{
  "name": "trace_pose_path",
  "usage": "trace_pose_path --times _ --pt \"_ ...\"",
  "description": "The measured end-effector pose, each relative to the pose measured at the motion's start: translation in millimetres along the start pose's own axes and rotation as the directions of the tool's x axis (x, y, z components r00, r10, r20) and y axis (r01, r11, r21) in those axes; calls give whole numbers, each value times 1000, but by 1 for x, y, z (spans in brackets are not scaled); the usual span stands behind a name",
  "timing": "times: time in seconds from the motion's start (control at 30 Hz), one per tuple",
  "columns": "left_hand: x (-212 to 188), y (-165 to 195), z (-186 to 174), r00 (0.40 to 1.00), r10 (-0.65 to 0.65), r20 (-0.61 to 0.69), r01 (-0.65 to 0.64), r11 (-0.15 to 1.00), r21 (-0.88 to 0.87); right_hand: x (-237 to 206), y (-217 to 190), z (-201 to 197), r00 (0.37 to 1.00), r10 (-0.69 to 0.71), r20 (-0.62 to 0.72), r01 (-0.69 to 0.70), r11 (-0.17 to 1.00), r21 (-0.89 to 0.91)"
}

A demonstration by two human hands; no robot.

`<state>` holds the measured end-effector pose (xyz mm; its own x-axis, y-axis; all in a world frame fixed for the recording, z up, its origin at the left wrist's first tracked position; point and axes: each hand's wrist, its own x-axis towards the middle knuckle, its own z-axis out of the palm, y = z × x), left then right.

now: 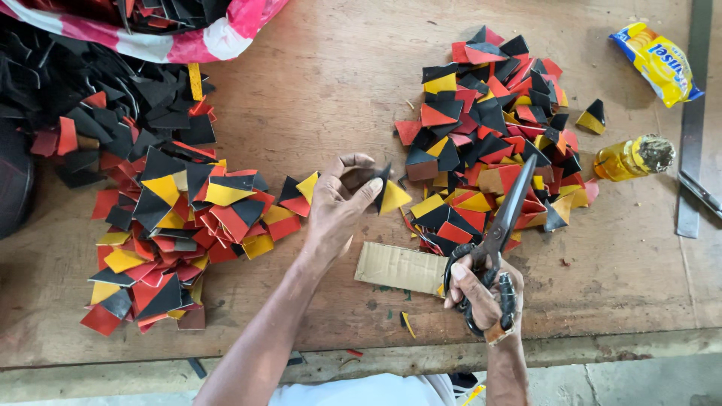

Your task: The person uses shears to cut small triangular pieces from multicolored material sheets on a wooden workbench. The person repeatedly picks up pieces, aligns them, and cuts them into smaller triangles, accumulating a pile of cut pieces on the table.

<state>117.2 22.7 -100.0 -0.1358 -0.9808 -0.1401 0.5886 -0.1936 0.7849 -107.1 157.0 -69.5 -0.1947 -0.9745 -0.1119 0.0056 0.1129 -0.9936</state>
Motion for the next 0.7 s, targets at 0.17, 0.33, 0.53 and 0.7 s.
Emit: trace_pose_path --times 0.17,0.33,0.53,0.7 --pt "-6 15 2 982 136 133 -161 967 197 -6 -4 2 998 54 -7 -55 998 -7" --pt "-8 20 -1 983 116 141 -143 969 201 -13 -3 0 994 81 68 -82 997 10" --pt "-10 31 5 991 -43 127 55 993 -100 -18 -5 4 975 185 122 -176 981 -81" --pt "-23 51 27 994 67 86 -79 988 135 -27 -29 13 954 208 218 -177 972 -154"
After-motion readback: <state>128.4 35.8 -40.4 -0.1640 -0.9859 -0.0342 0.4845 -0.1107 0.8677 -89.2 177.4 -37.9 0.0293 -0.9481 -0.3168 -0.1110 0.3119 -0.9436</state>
